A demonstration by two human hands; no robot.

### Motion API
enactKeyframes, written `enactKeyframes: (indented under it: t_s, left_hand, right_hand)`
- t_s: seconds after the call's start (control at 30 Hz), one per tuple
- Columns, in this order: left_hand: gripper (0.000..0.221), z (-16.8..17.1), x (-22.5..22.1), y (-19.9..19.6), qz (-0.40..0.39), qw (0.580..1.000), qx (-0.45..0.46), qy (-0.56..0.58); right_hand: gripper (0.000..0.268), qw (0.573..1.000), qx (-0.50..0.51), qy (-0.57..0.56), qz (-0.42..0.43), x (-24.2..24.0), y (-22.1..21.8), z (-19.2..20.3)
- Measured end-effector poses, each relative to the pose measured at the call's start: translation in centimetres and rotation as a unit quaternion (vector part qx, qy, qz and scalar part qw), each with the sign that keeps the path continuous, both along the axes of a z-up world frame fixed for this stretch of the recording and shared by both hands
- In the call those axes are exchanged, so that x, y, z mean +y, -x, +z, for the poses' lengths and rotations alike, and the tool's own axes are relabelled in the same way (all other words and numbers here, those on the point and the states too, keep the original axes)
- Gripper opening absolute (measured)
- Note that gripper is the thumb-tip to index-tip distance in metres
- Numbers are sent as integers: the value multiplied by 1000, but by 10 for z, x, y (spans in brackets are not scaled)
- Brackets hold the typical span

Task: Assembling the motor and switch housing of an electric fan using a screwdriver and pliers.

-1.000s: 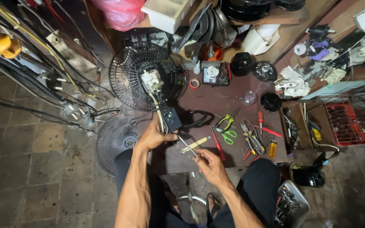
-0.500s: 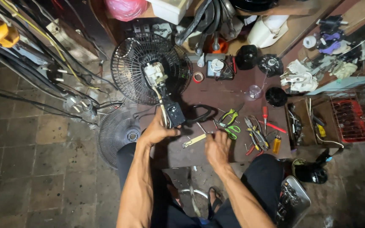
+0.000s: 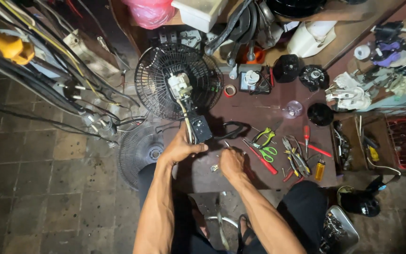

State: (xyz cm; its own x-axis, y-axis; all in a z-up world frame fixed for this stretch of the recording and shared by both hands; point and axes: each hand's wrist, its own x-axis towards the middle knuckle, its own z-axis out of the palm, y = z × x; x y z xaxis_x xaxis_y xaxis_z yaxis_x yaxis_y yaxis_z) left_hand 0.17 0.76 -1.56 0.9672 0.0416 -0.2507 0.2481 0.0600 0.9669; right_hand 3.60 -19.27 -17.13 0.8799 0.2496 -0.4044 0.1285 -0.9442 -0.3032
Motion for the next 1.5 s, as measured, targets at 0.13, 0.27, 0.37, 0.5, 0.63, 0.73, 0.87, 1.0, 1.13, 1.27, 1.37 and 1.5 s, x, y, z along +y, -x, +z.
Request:
enactKeyframes:
  t_s: [0.13,0.27,0.37,0.5,0.63,0.73,0.87,1.0,1.13,1.27,1.37,1.5]
  left_hand:
    - [81,1,0,0,3,1000,-1,4]
    - [79,0,1,0,6,1000,2,3]
    - [79,16,-5,0,16,1000,-8,22]
    - [79,8,-2,0,19,999,-13,29]
    - [78,1,0,1,19,999,-5,35]
    - [78,-11,3,0,25,999,-4,45]
    - [80,-21,4,-1,21,998,-17,51]
    - [83,-4,3,2,16,998,-1,57]
    - [84,-9,3,0,11,998,-11,61]
    - [84,-9,4,-1,11,998,-18,57]
    - [86,-25,5,-2,5,998,-11,53]
    - [84,-22,5,-1,12,998,-14,52]
  right_hand:
    - [37,997,62,-37,-15,0,1,39]
    - [26,987,-22,-149,-46,-26,21,62]
    - [16,926,-61,-331,-170,-20,28,115]
    - [18,873,-56,-463,-143,-1,5,163]
    - [18,866,-71,-493,-42,24,-18,185]
    - [18,893,-94,-440,8,37,-27,191]
    - [14,898,-157,-408,44,48,-29,184]
    - [15,899,-171,-402,-13,55,-26,152]
    - [15,902,-141,-393,-111,61,-19,141]
    - [13,909,-214,-353,-56,63,-15,156]
    - [11,907,-251,-335,-37,63,-8,176]
    - [8,903,-282,-324,-31,66,-6,172]
